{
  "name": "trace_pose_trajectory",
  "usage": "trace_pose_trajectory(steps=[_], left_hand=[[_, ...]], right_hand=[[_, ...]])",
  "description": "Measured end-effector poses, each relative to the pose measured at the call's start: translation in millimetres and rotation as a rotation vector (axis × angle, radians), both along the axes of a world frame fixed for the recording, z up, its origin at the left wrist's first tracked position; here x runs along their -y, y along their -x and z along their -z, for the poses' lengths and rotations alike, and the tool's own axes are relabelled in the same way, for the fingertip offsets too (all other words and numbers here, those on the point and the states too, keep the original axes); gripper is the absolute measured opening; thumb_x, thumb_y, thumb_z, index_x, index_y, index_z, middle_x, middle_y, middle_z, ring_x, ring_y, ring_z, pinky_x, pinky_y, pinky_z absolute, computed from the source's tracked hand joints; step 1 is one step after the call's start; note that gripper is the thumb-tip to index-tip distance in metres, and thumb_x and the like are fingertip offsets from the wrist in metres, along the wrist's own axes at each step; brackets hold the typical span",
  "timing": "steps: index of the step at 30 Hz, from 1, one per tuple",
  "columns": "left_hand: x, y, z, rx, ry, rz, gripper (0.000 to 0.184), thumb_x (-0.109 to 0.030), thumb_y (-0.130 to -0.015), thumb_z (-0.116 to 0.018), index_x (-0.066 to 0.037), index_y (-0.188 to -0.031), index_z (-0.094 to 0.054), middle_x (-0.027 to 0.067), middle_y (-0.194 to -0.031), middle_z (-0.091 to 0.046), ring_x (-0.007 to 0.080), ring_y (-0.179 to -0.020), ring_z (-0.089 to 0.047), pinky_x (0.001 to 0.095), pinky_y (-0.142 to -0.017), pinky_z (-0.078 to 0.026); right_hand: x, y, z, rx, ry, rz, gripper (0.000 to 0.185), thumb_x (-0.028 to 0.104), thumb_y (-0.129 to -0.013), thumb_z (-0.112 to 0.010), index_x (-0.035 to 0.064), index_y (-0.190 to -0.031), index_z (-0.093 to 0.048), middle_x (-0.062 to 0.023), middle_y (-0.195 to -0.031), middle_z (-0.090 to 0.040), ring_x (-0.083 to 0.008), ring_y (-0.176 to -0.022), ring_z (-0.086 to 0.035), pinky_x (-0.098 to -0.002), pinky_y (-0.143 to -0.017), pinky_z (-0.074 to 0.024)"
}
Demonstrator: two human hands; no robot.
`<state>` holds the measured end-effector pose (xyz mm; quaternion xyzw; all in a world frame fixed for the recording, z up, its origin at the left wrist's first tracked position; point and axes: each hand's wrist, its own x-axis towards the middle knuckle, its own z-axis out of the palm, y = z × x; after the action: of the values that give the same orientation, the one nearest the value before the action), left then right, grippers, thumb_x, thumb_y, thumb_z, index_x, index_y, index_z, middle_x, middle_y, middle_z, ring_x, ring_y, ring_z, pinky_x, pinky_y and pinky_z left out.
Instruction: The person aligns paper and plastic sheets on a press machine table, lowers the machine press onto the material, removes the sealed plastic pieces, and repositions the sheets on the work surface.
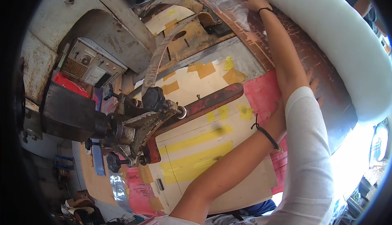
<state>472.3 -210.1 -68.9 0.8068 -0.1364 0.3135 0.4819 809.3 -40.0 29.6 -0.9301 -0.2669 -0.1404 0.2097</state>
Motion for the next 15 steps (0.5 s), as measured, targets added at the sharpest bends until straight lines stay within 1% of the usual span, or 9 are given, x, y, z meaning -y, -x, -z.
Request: trace_pose_trajectory(steps=[4,5,6,8,9,11,13,15], left_hand=[[-2,1,-19,-0.028,0.868,0.323,0.059,-0.036,-0.097,-0.064,0.004,-0.140,-0.059,0.0304,-0.151,-0.049,0.0459,-0.146,-0.040,0.0548,-0.124,-0.030],[-3,2,-24,-0.091,0.695,0.303,0.058,-0.036,-0.097,-0.064,0.003,-0.140,-0.059,0.0294,-0.150,-0.050,0.0449,-0.146,-0.040,0.0559,-0.124,-0.029],[-7,5,-34,-0.138,0.516,0.284,0.058,-0.036,-0.097,-0.064,0.003,-0.139,-0.060,0.0285,-0.149,-0.052,0.0439,-0.146,-0.040,0.0569,-0.124,-0.028],[-33,16,-72,-0.283,-0.624,0.009,0.058,-0.038,-0.098,-0.062,0.002,-0.139,-0.060,0.0253,-0.147,-0.054,0.0413,-0.147,-0.039,0.0598,-0.124,-0.026],[-27,12,-61,-0.217,-0.551,-0.051,0.060,-0.042,-0.099,-0.058,0.000,-0.141,-0.059,0.0220,-0.151,-0.053,0.0393,-0.147,-0.039,0.0632,-0.124,-0.024],[-27,10,-61,-0.227,-0.584,-0.048,0.061,-0.044,-0.100,-0.055,-0.001,-0.143,-0.058,0.0218,-0.153,-0.052,0.0389,-0.147,-0.040,0.0629,-0.124,-0.024],[-28,11,-59,-0.242,-0.611,-0.070,0.063,-0.047,-0.100,-0.055,-0.002,-0.144,-0.057,0.0206,-0.154,-0.051,0.0376,-0.149,-0.039,0.0618,-0.124,-0.022],[-26,7,-58,-0.239,-0.636,-0.102,0.064,-0.049,-0.099,-0.055,-0.004,-0.145,-0.057,0.0186,-0.155,-0.050,0.0354,-0.151,-0.036,0.0599,-0.125,-0.020]], right_hand=[[0,38,-27,-0.145,0.171,-0.156,0.060,0.052,-0.103,-0.058,0.0079,-0.144,-0.058,-0.0185,-0.134,-0.070,-0.0389,-0.126,-0.065,-0.0498,-0.105,-0.0513],[1,36,-29,-0.053,0.379,-0.176,0.066,0.060,-0.105,-0.051,0.0080,-0.145,-0.056,-0.0198,-0.138,-0.067,-0.0408,-0.127,-0.064,-0.0523,-0.106,-0.0500],[6,53,-42,-0.057,0.445,-0.166,0.064,0.059,-0.105,-0.050,0.0079,-0.144,-0.056,-0.0204,-0.139,-0.066,-0.0411,-0.127,-0.064,-0.0522,-0.105,-0.0502],[31,119,-76,-0.072,0.580,-0.137,0.062,0.058,-0.106,-0.050,0.0078,-0.142,-0.056,-0.0217,-0.140,-0.064,-0.0417,-0.126,-0.064,-0.0520,-0.104,-0.0508],[48,138,-84,-0.069,0.579,-0.196,0.059,0.053,-0.108,-0.050,0.0066,-0.143,-0.054,-0.0228,-0.137,-0.065,-0.0437,-0.120,-0.066,-0.0524,-0.102,-0.0517],[100,183,-94,-0.057,0.646,-0.268,0.055,0.045,-0.109,-0.051,0.0052,-0.147,-0.051,-0.0224,-0.136,-0.064,-0.0431,-0.122,-0.064,-0.0512,-0.103,-0.0503],[179,239,-88,0.083,0.511,-0.328,0.052,0.037,-0.109,-0.054,0.0050,-0.149,-0.049,-0.0211,-0.140,-0.060,-0.0406,-0.128,-0.059,-0.0494,-0.109,-0.0463],[244,308,-103,-0.165,0.491,-0.240,0.052,0.032,-0.109,-0.054,0.0065,-0.153,-0.047,-0.0199,-0.151,-0.053,-0.0380,-0.140,-0.050,-0.0465,-0.117,-0.0407]])
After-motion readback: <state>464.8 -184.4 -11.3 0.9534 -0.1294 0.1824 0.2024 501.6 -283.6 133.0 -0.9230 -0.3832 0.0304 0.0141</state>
